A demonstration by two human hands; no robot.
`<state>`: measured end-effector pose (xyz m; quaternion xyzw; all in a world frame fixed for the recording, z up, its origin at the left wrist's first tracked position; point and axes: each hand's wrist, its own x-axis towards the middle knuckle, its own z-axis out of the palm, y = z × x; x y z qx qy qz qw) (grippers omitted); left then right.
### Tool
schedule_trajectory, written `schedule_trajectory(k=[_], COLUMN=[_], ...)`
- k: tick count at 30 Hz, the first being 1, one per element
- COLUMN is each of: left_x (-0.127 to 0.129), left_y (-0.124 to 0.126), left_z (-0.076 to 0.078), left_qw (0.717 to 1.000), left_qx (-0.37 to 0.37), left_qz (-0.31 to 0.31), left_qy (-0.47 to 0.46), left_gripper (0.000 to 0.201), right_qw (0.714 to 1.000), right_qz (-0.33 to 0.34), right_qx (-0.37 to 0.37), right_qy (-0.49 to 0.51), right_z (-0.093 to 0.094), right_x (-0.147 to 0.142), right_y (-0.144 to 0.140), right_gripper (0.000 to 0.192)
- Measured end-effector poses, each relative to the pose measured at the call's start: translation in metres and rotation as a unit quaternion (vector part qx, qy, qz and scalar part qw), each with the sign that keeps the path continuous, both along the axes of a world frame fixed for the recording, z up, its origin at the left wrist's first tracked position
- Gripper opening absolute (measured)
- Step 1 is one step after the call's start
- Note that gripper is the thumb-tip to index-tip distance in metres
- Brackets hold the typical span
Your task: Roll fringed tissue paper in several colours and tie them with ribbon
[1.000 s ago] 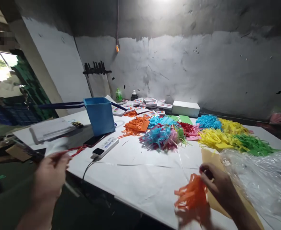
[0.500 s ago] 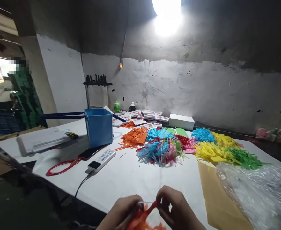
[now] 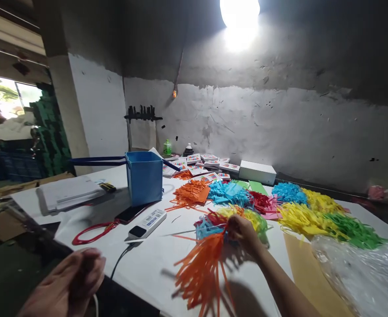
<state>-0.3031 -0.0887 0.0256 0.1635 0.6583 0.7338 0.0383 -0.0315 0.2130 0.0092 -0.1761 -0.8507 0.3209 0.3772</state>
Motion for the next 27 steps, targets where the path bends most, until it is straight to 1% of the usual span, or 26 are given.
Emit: schedule_trajectory(k=[1,2,3,4,5,6,7,8,10,11,13,14,16,17,18,21,23,25,27], left_x=[-0.004,-0.004,0.001,0.009,0.021,0.037,0.054,0.072,0.104,0.116,0.131,0.133,0.131,0.127,0.123,0.113,0.109,0.11,0.114], left_y=[0.004,0.009,0.018,0.028,0.04,0.054,0.069,0.085,0.116,0.13,0.152,0.159,0.167,0.169,0.169,0.169,0.171,0.175,0.181], left_z=[-0.002,-0.006,-0.011,-0.016,-0.021,-0.024,-0.026,-0.026,-0.023,-0.021,-0.017,-0.016,-0.015,-0.016,-0.016,-0.014,-0.01,-0.005,0.001], left_qw=[0.998,0.988,0.973,0.958,0.946,0.939,0.928,0.91,0.883,0.87,0.857,0.856,0.86,0.864,0.87,0.89,0.904,0.914,0.917], left_qx=[-0.049,-0.102,-0.137,-0.149,-0.145,-0.133,-0.125,-0.129,-0.113,-0.118,-0.127,-0.129,-0.125,-0.12,-0.115,-0.095,-0.075,-0.048,-0.014], left_qz=[0.012,0.018,0.025,0.023,-0.001,-0.055,-0.133,-0.213,-0.304,-0.342,-0.382,-0.391,-0.395,-0.394,-0.391,-0.378,-0.37,-0.37,-0.381], left_qy=[0.048,0.116,0.184,0.242,0.289,0.313,0.325,0.332,0.339,0.334,0.321,0.313,0.298,0.289,0.277,0.235,0.201,0.162,0.117], left_gripper=[0.034,0.033,0.034,0.037,0.038,0.039,0.039,0.039,0.037,0.028,0.019,0.019,0.023,0.024,0.025,0.026,0.025,0.027,0.03], right_qw=[1.0,1.0,0.999,0.999,0.999,0.999,0.999,0.999,0.999,1.0,1.0,1.0,0.999,0.997,0.993,0.97,0.951,0.935,0.923], right_qz=[0.0,0.004,0.01,0.018,0.025,0.031,0.035,0.037,0.033,0.026,0.007,-0.007,-0.05,-0.082,-0.12,-0.238,-0.287,-0.312,-0.328], right_qx=[-0.012,-0.022,-0.03,-0.036,-0.039,-0.04,-0.038,-0.034,-0.022,-0.015,-0.001,0.004,0.005,0.001,-0.007,-0.033,-0.048,-0.065,-0.081], right_qy=[0.003,0.005,0.007,0.007,0.007,0.006,0.006,0.005,0.007,0.009,0.012,0.013,0.011,0.007,0.001,-0.047,-0.1,-0.153,-0.187], right_z=[-0.002,-0.005,-0.008,-0.011,-0.013,-0.016,-0.018,-0.019,-0.02,-0.021,-0.022,-0.022,-0.025,-0.027,-0.03,-0.046,-0.061,-0.075,-0.085], right_x=[-0.002,-0.004,-0.005,-0.006,-0.008,-0.009,-0.01,-0.011,-0.012,-0.011,-0.007,-0.002,0.015,0.027,0.04,0.085,0.105,0.11,0.1], right_y=[0.005,0.006,0.003,-0.001,-0.007,-0.013,-0.02,-0.026,-0.036,-0.039,-0.045,-0.046,-0.045,-0.043,-0.038,-0.018,-0.005,0.004,0.01], right_gripper=[0.006,0.007,0.007,0.006,0.007,0.008,0.01,0.011,0.011,0.011,0.011,0.012,0.022,0.027,0.028,0.013,0.013,0.017,0.02])
